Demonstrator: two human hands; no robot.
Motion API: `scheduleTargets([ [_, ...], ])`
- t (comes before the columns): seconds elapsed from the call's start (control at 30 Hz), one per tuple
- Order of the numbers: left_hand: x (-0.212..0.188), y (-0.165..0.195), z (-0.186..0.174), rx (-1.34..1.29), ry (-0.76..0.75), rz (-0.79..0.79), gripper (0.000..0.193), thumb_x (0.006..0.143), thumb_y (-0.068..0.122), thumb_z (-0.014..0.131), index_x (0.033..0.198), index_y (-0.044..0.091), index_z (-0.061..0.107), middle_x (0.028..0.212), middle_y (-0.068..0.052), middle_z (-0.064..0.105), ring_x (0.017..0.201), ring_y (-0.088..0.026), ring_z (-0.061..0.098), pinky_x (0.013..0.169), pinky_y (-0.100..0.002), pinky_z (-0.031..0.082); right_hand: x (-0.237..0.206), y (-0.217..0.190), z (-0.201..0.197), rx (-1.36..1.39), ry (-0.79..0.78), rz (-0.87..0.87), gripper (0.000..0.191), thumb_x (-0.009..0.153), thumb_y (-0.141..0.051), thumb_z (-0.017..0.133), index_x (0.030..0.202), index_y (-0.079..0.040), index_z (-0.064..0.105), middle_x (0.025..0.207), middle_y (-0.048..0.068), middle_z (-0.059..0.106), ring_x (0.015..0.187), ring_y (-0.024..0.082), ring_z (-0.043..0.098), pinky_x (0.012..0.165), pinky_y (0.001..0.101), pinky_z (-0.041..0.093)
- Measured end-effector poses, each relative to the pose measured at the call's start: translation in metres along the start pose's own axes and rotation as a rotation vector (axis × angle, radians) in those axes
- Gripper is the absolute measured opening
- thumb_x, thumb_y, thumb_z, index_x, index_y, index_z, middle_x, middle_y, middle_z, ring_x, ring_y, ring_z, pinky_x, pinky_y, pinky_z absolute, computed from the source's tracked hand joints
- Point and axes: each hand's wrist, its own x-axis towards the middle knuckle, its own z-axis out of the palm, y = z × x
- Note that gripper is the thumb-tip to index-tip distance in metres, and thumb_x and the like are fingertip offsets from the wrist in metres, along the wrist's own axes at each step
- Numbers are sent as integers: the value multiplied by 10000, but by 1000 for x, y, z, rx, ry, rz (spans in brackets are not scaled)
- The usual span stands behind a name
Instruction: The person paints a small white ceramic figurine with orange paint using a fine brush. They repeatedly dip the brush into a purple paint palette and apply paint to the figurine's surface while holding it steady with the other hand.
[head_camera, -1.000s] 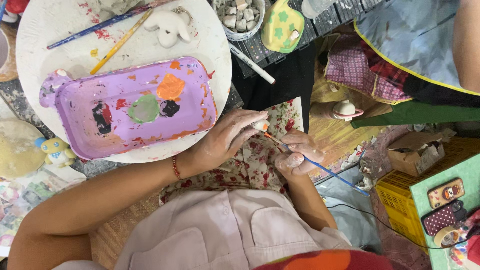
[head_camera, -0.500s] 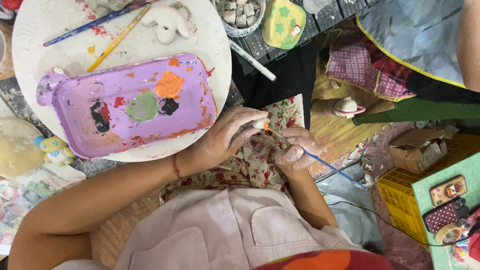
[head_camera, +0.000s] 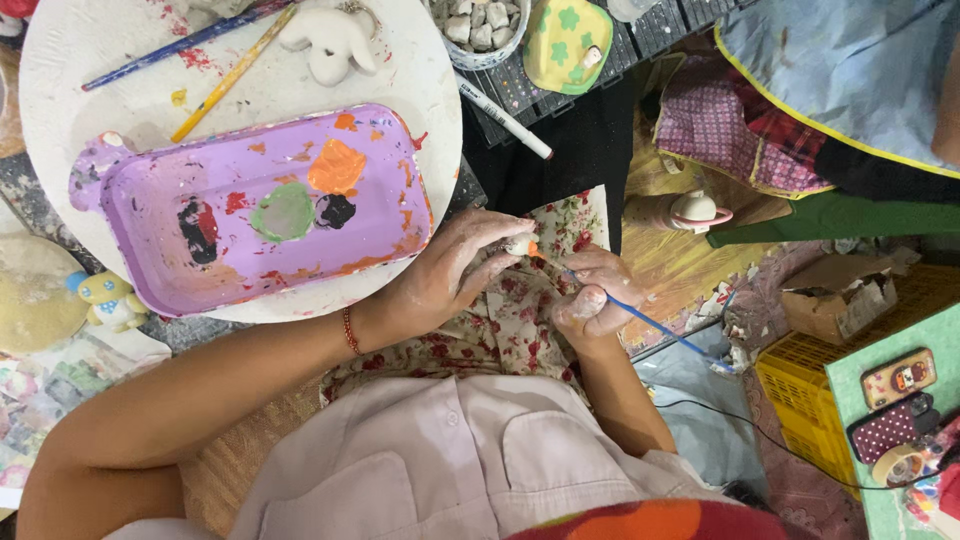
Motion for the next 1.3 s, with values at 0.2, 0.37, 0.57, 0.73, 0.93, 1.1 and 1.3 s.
scheduleTargets([
  [0.2, 0, 3, 0, -85, -12, -113, 391, 1023, 6, 672, 1385, 41, 532, 1328, -135, 625, 1242, -263, 641, 1080, -358, 529, 2, 3, 14, 3, 213, -105, 328, 1106, -340, 479, 1045, -26, 407, 769, 170, 578, 615, 268, 610, 610, 406, 554],
  [0.37, 1, 6, -2, -40, 15, -197, 389, 1025, 43, 675, 1383, 33, 523, 1323, -122, 639, 1226, -234, 646, 1081, -351, 504, 5, 0, 13, 43, 226, -154, 346, 1101, -335, 491, 1039, -14, 380, 784, 190, 626, 566, 196, 611, 560, 320, 539],
  [0.57, 1, 8, -4, -87, 18, -204, 361, 1041, 53, 667, 1373, 38, 526, 1333, -116, 633, 1233, -225, 651, 1078, -339, 518, 16, -8, 6, 15, 80, -131, 438, 1104, -313, 542, 831, 17, 452, 831, 232, 649, 630, 279, 672, 560, 377, 557],
  [0.73, 3, 7, -4, -112, 16, -204, 363, 1039, 51, 665, 1373, 33, 523, 1332, -120, 630, 1244, -224, 645, 1085, -339, 515, 18, -15, 0, -112, -52, -73, 550, 1114, -374, 497, 723, 12, 495, 868, 191, 686, 656, 284, 680, 588, 384, 552],
  [0.93, 2, 7, -5, -110, 1, -201, 360, 1039, 45, 662, 1371, 30, 525, 1333, -126, 625, 1250, -234, 633, 1094, -351, 501, 14, -9, 0, -98, 12, -129, 484, 1107, -351, 522, 783, 5, 470, 856, 178, 671, 674, 314, 677, 623, 416, 570],
  [1.1, 4, 6, -3, -129, 6, -196, 359, 1047, 46, 654, 1377, 28, 514, 1339, -125, 621, 1264, -234, 629, 1105, -347, 499, 11, -3, -2, -50, -22, -151, 417, 1103, -322, 541, 849, 1, 473, 863, 197, 681, 688, 296, 689, 627, 407, 577],
  [1.3, 3, 6, -4, -99, 8, -196, 358, 1043, 52, 661, 1370, 26, 518, 1327, -120, 629, 1245, -223, 640, 1091, -339, 504, 8, -2, -3, -29, -4, -128, 414, 1077, -309, 601, 840, 10, 486, 860, 215, 655, 683, 304, 674, 605, 394, 555],
])
